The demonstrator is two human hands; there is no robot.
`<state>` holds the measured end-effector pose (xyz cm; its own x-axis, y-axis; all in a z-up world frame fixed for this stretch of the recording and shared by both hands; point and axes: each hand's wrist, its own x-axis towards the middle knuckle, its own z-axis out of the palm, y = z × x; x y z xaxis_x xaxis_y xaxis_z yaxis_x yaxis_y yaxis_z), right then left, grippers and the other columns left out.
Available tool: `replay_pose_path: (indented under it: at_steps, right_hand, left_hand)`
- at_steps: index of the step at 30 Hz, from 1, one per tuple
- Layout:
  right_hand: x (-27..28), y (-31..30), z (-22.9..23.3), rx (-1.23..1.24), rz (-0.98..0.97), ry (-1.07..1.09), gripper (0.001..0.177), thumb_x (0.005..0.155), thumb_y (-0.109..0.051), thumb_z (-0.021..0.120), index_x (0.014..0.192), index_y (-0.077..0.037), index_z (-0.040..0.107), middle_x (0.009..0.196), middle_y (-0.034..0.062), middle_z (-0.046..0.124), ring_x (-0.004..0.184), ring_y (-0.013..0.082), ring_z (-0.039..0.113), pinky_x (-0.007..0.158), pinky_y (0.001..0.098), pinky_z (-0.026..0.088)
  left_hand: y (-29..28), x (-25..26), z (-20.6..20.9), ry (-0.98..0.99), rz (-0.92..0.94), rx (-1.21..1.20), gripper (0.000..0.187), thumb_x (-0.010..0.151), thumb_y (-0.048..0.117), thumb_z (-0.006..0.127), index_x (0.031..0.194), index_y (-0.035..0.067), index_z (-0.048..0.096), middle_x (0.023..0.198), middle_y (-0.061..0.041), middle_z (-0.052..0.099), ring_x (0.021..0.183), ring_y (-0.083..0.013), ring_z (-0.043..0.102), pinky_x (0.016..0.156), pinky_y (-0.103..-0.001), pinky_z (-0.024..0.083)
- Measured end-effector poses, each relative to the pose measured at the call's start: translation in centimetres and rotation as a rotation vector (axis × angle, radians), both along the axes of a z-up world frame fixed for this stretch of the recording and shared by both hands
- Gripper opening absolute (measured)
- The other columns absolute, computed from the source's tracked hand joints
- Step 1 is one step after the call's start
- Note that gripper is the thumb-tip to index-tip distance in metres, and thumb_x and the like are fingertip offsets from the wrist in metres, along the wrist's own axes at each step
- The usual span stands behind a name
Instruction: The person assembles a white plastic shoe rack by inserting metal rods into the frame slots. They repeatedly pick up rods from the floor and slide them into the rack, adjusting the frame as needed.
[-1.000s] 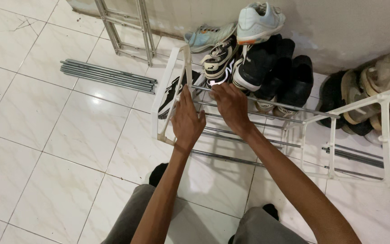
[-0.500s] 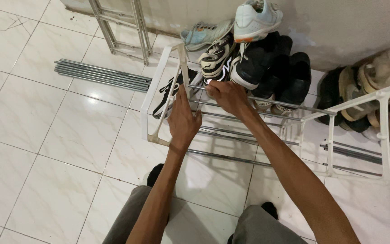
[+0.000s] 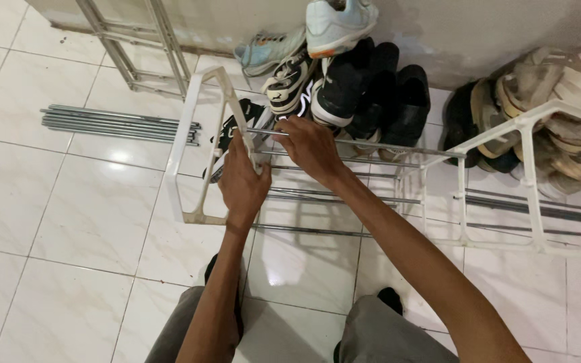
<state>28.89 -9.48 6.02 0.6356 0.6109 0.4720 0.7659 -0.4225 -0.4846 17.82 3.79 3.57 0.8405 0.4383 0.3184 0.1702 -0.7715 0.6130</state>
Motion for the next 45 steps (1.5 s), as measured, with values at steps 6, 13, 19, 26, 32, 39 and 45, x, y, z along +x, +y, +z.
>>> replay_pose_path:
  at_steps: [6,13,19,26,32,39,45]
  right_hand:
    - [-0.8,0.8,-1.0,0.07,-0.079,-0.035,0.018,0.099,-0.025,0.066,0.096,-0.008,0.07,0.081,0.0065,0.064,0.075,0.028,0.066,0.064,0.0431,0.05]
    - [-0.3,0.6,-0.6,0.006,-0.057,0.078,0.021,0.102,-0.026,0.066,0.093,-0.007,0.068,0.08,0.007,0.065,0.072,0.0293,0.066,0.06,0.0432,0.049]
    - [-0.2,-0.7,-0.1,0.028,0.01,0.018,0.021,0.099,-0.026,0.068,0.103,-0.005,0.071,0.091,0.0085,0.069,0.085,0.0293,0.065,0.076,0.0438,0.048]
    - [-1.2,-7.9,0.1,0.062,-0.258,-0.268,0.019,0.1,-0.025,0.068,0.096,-0.006,0.067,0.097,0.0064,0.065,0.095,0.0242,0.059,0.089,0.0418,0.042]
    - [-1.8,-15.6,0.6,-0.086,-0.625,-0.117,0.032,0.106,-0.031,0.069,0.083,-0.009,0.061,0.083,0.0038,0.058,0.086,0.0238,0.055,0.081,0.0421,0.039]
    - [-5.7,-19.2,1.7,-0.217,-0.62,-0.132,0.028,0.099,-0.031,0.069,0.102,-0.004,0.064,0.102,0.0097,0.06,0.101,0.0288,0.054,0.089,0.045,0.041]
    - [-6.2,-21.0,0.7,-0.15,-0.803,-0.047,0.037,0.098,-0.02,0.068,0.122,0.003,0.055,0.12,0.0199,0.056,0.117,0.0379,0.052,0.096,0.0508,0.042]
  left_hand:
    - [0.5,-0.1,-1.1,-0.063,-0.025,0.034,0.086,0.084,0.015,0.079,0.154,-0.004,0.034,0.144,-0.024,0.055,0.123,-0.0408,0.06,0.095,-0.046,0.054]
    - [0.3,0.2,0.2,0.048,-0.018,0.004,0.089,0.083,0.017,0.079,0.155,-0.007,0.032,0.141,-0.026,0.053,0.12,-0.0423,0.058,0.093,-0.048,0.053]
    - [-1.9,-0.3,1.2,-0.034,0.096,0.183,0.081,0.086,0.009,0.071,0.154,-0.008,0.032,0.146,-0.025,0.051,0.134,-0.0404,0.05,0.106,-0.049,0.045]
    - [-6.1,-1.0,0.8,-0.206,-0.029,0.211,0.052,0.098,0.004,0.064,0.147,-0.002,0.05,0.143,-0.023,0.052,0.137,-0.042,0.045,0.115,-0.052,0.039]
    - [-11.9,2.4,0.5,-0.23,-0.306,0.199,0.046,0.096,0.005,0.064,0.14,0.0,0.056,0.137,-0.017,0.059,0.13,-0.0383,0.05,0.107,-0.052,0.042]
    - [-16.4,5.6,-0.1,-0.253,-0.436,0.207,0.042,0.095,0.004,0.063,0.136,0.001,0.058,0.136,-0.014,0.062,0.131,-0.0376,0.052,0.11,-0.052,0.043]
    - [-17.8,6.1,-0.6,-0.269,-0.512,0.296,0.043,0.092,0.007,0.062,0.135,0.003,0.06,0.138,-0.015,0.062,0.13,-0.0376,0.052,0.109,-0.053,0.04]
